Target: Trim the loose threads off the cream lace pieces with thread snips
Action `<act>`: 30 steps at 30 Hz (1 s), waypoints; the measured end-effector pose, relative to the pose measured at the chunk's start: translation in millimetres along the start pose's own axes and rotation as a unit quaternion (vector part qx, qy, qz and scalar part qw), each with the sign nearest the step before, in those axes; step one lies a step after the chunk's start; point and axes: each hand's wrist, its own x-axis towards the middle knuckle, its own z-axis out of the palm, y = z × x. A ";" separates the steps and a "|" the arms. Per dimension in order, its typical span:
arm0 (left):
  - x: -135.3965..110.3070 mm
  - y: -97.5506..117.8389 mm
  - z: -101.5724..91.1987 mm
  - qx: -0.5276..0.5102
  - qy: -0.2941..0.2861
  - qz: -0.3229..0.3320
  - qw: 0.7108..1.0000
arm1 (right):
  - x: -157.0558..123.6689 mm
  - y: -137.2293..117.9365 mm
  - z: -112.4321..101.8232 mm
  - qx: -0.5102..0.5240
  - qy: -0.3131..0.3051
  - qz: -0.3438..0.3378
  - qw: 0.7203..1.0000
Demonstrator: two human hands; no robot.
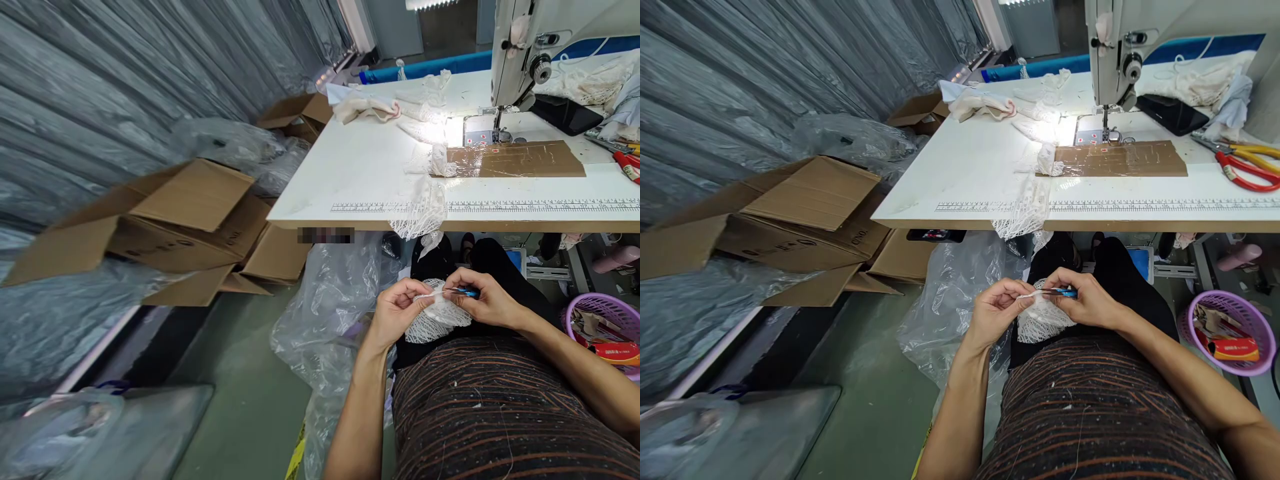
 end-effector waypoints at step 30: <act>-0.7 2.1 -3.3 -0.019 -0.003 -0.014 1.000 | -1.4 -1.3 -1.3 0.032 0.017 0.069 0.997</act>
